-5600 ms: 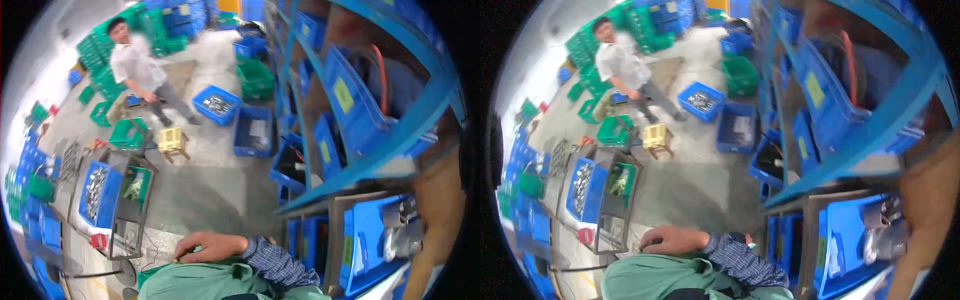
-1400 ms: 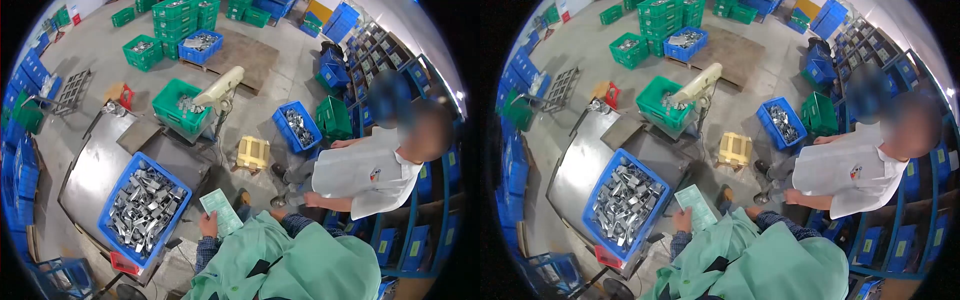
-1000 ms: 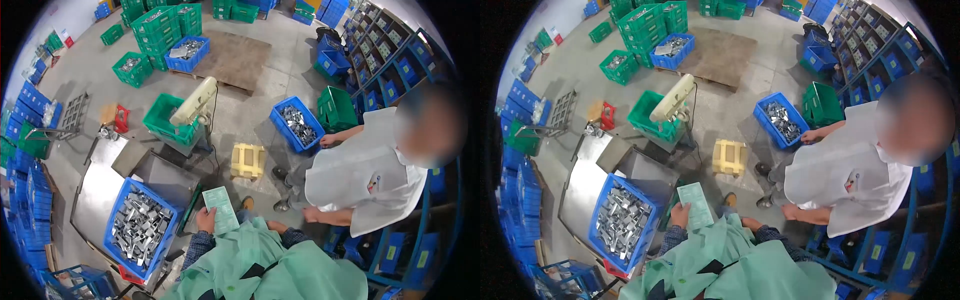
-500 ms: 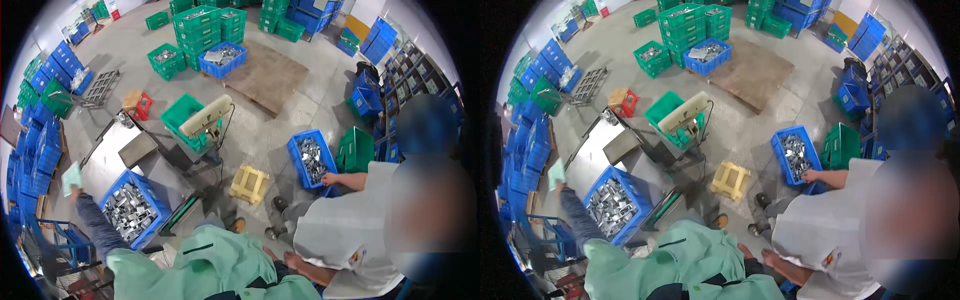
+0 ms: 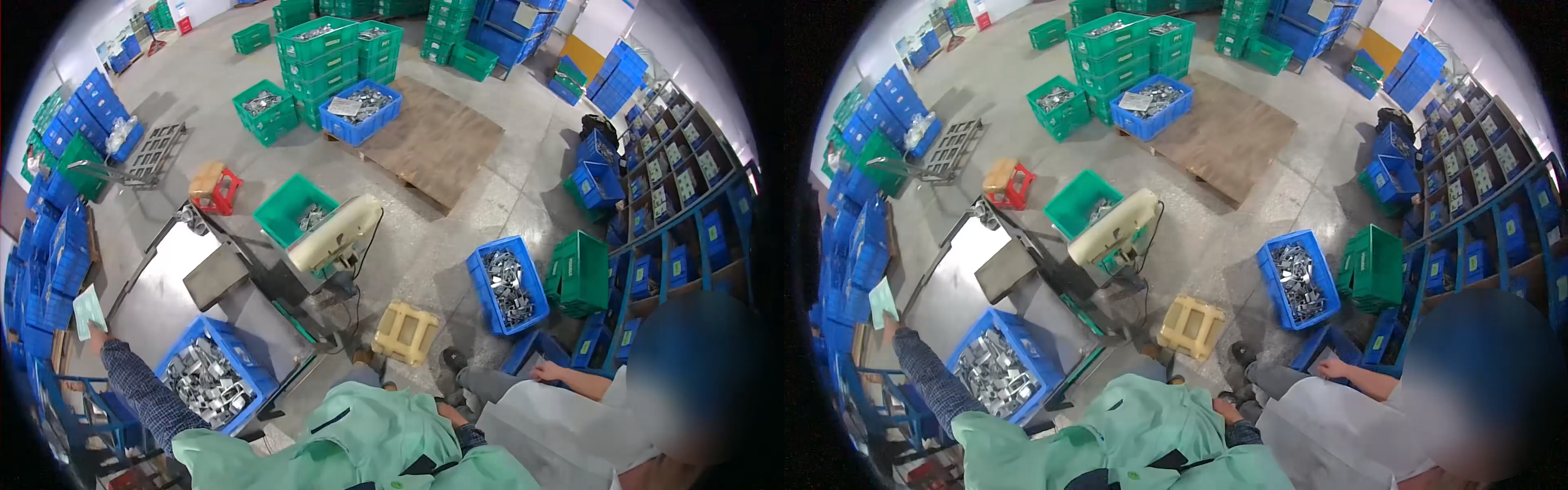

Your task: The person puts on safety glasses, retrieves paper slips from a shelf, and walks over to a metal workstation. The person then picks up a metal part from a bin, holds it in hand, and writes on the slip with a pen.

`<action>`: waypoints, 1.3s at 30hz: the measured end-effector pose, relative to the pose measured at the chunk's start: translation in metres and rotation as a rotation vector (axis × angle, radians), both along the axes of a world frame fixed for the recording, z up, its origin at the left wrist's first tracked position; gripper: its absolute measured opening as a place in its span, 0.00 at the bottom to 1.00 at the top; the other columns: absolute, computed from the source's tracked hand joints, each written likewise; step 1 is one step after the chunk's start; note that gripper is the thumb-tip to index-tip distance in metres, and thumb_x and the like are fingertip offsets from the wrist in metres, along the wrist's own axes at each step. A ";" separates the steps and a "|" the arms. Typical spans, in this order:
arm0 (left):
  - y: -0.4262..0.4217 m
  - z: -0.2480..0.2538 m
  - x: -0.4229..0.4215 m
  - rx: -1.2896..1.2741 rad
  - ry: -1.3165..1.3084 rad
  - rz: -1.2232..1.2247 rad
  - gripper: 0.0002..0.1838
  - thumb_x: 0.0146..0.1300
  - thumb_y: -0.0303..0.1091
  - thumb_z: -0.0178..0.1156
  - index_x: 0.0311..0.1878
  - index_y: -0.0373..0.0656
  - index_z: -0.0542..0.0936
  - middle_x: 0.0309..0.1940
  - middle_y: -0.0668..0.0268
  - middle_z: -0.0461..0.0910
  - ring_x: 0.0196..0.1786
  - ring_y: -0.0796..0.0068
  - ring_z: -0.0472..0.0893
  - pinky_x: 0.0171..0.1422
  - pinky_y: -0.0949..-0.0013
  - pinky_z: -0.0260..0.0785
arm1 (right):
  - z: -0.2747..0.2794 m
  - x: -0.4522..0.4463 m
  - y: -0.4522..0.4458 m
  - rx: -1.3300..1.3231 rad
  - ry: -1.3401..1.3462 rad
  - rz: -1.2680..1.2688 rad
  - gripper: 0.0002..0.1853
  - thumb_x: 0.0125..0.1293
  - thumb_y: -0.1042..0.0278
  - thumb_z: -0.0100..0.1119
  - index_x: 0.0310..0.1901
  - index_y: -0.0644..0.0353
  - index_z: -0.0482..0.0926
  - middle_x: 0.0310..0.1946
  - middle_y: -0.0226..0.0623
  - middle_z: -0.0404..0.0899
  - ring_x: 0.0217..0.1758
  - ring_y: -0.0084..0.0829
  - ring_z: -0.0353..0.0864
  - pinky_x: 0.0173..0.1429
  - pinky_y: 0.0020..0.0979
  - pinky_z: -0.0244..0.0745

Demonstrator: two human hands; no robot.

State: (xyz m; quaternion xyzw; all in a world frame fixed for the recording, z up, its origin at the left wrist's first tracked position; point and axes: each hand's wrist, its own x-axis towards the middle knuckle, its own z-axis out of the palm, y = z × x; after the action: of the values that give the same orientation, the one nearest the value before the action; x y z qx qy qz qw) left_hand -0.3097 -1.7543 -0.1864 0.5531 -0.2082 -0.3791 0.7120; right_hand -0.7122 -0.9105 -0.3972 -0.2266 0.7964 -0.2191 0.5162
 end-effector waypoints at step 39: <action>-0.002 -0.123 -0.598 0.078 -0.307 -0.260 0.37 0.66 0.52 0.64 0.64 0.27 0.71 0.58 0.51 0.78 0.55 0.60 0.82 0.53 0.59 0.77 | -0.133 -0.546 -0.070 -0.064 0.136 -0.909 0.22 0.75 0.49 0.53 0.36 0.64 0.80 0.25 0.37 0.84 0.24 0.30 0.83 0.27 0.32 0.76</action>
State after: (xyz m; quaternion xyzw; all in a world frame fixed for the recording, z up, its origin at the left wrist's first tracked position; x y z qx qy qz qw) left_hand -0.9081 -1.7567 -0.3092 0.6000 -0.3691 -0.3866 0.5952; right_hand -1.2585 -0.9802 -0.5304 0.1161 0.8397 -0.4325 0.3071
